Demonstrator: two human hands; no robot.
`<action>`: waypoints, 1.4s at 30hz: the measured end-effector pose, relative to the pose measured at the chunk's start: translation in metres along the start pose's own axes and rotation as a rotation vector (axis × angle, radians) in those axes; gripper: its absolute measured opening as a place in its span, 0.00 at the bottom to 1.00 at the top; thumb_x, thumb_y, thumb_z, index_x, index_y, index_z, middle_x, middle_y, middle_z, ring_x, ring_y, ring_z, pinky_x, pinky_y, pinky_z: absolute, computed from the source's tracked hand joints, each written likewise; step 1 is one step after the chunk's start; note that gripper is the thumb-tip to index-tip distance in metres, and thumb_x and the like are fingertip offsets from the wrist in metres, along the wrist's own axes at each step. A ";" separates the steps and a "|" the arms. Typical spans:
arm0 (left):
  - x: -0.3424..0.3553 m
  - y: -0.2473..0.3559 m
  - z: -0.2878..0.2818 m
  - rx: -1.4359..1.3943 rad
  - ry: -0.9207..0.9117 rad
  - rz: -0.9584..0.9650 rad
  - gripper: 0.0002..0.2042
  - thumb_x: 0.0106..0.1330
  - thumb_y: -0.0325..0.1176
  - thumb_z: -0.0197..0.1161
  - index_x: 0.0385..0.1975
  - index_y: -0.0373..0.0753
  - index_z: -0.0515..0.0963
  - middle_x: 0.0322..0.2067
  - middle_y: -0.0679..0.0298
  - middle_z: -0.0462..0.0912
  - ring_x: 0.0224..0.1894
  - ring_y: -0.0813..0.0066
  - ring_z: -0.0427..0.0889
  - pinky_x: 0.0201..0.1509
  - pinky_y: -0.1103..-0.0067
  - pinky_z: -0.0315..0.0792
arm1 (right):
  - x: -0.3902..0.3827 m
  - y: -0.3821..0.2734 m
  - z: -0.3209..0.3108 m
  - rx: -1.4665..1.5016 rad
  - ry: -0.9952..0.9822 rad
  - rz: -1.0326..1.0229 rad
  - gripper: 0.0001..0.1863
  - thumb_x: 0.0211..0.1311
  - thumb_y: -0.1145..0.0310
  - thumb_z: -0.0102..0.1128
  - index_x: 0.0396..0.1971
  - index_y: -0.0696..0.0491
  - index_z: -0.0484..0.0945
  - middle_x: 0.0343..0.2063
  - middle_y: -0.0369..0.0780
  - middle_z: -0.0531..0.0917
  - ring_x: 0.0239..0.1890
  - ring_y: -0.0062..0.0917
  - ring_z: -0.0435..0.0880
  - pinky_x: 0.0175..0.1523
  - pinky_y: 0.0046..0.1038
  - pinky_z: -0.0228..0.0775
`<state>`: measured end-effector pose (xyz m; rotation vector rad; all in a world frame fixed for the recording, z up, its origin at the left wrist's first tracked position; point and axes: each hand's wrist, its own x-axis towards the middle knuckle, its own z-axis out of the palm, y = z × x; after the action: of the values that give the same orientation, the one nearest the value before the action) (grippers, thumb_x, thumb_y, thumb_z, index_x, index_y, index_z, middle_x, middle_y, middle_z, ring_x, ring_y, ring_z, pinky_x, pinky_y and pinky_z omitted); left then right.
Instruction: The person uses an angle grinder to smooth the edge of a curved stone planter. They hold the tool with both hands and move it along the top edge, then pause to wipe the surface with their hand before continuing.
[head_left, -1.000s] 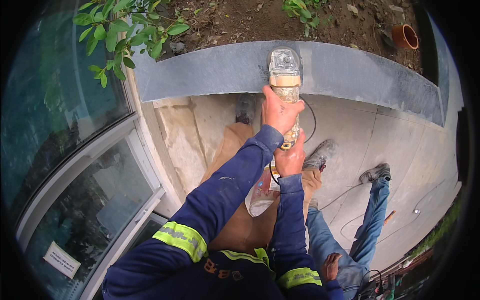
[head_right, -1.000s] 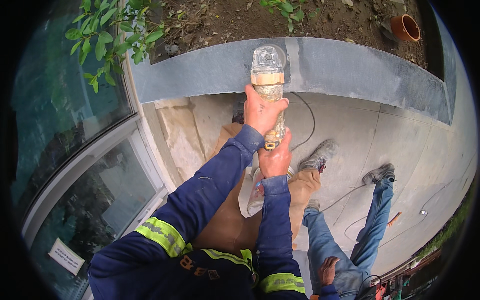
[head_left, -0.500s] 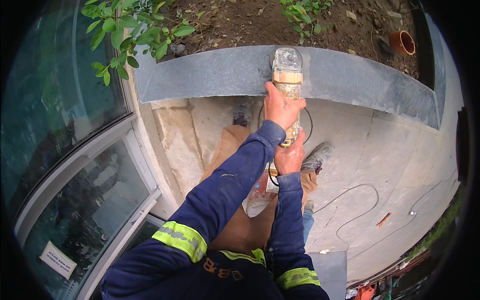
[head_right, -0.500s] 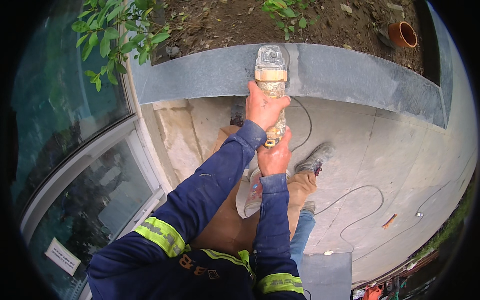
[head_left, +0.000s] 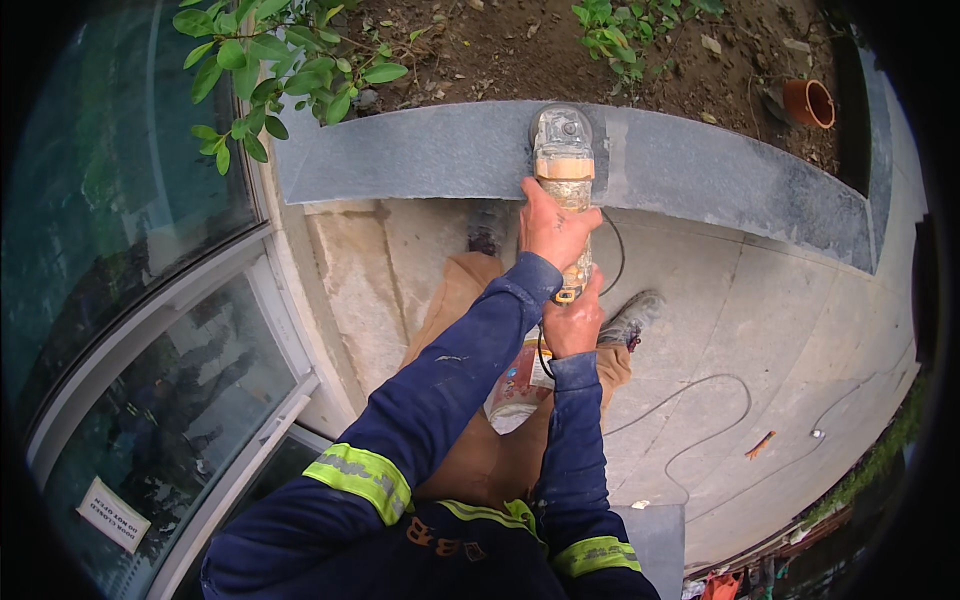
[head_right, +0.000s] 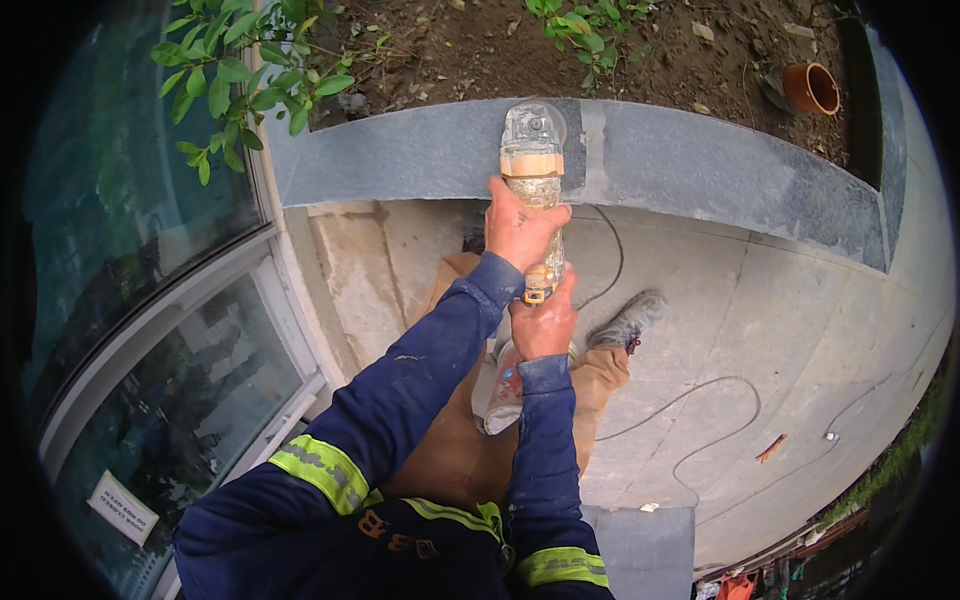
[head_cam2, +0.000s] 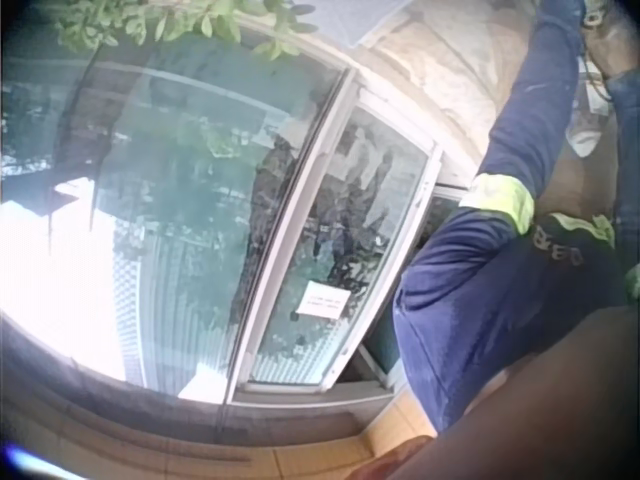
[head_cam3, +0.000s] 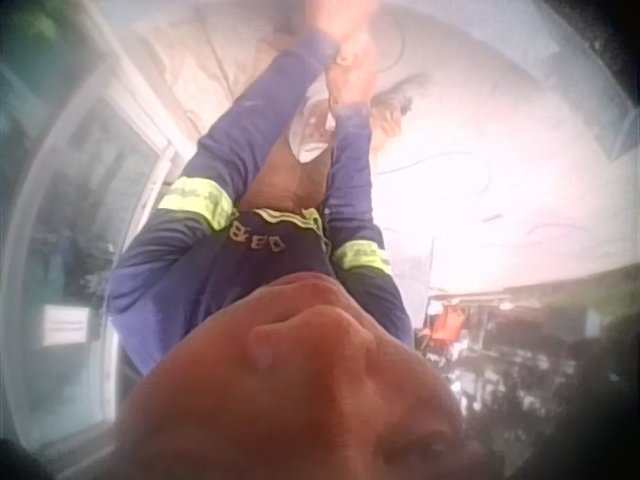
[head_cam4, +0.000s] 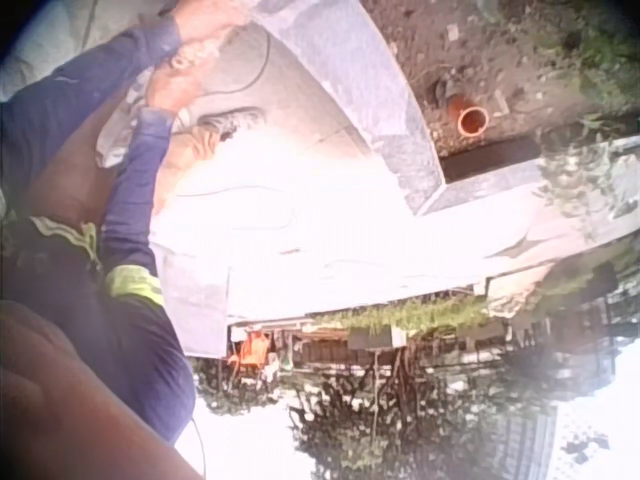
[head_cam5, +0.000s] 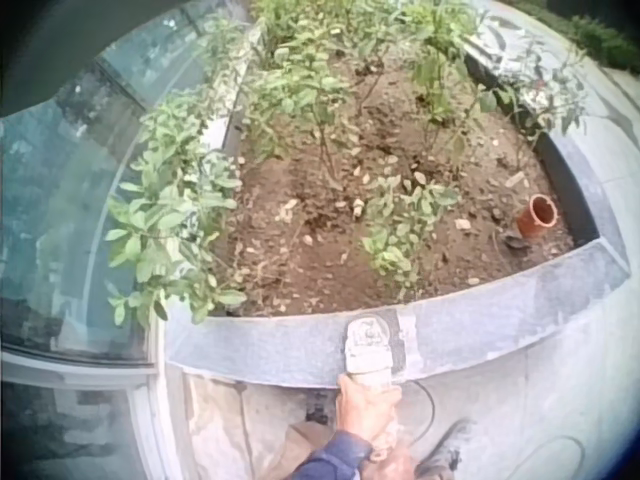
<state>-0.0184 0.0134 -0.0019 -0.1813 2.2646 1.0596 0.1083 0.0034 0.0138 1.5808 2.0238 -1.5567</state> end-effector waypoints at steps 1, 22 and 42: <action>-0.001 0.001 -0.003 -0.008 0.001 -0.016 0.33 0.46 0.37 0.74 0.45 0.29 0.60 0.37 0.38 0.82 0.41 0.40 0.83 0.48 0.60 0.75 | -0.002 0.000 0.000 -0.006 -0.006 -0.010 0.40 0.45 0.74 0.70 0.61 0.55 0.61 0.35 0.55 0.84 0.40 0.54 0.84 0.44 0.45 0.75; 0.002 -0.002 -0.006 -0.031 -0.004 -0.018 0.33 0.47 0.37 0.74 0.45 0.28 0.60 0.38 0.38 0.81 0.42 0.40 0.83 0.49 0.60 0.75 | -0.006 -0.006 -0.001 -0.031 -0.018 -0.038 0.36 0.51 0.75 0.64 0.61 0.58 0.61 0.34 0.60 0.83 0.41 0.58 0.82 0.43 0.47 0.74; -0.001 -0.011 0.007 -0.053 -0.020 -0.079 0.34 0.46 0.37 0.73 0.47 0.27 0.58 0.39 0.37 0.81 0.42 0.38 0.82 0.49 0.57 0.74 | 0.000 0.008 -0.007 -0.186 -0.028 -0.036 0.39 0.52 0.70 0.68 0.64 0.60 0.59 0.40 0.63 0.81 0.45 0.59 0.81 0.49 0.46 0.73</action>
<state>-0.0101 0.0107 -0.0114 -0.2783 2.1945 1.0762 0.1172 0.0085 0.0118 1.4546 2.1234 -1.3478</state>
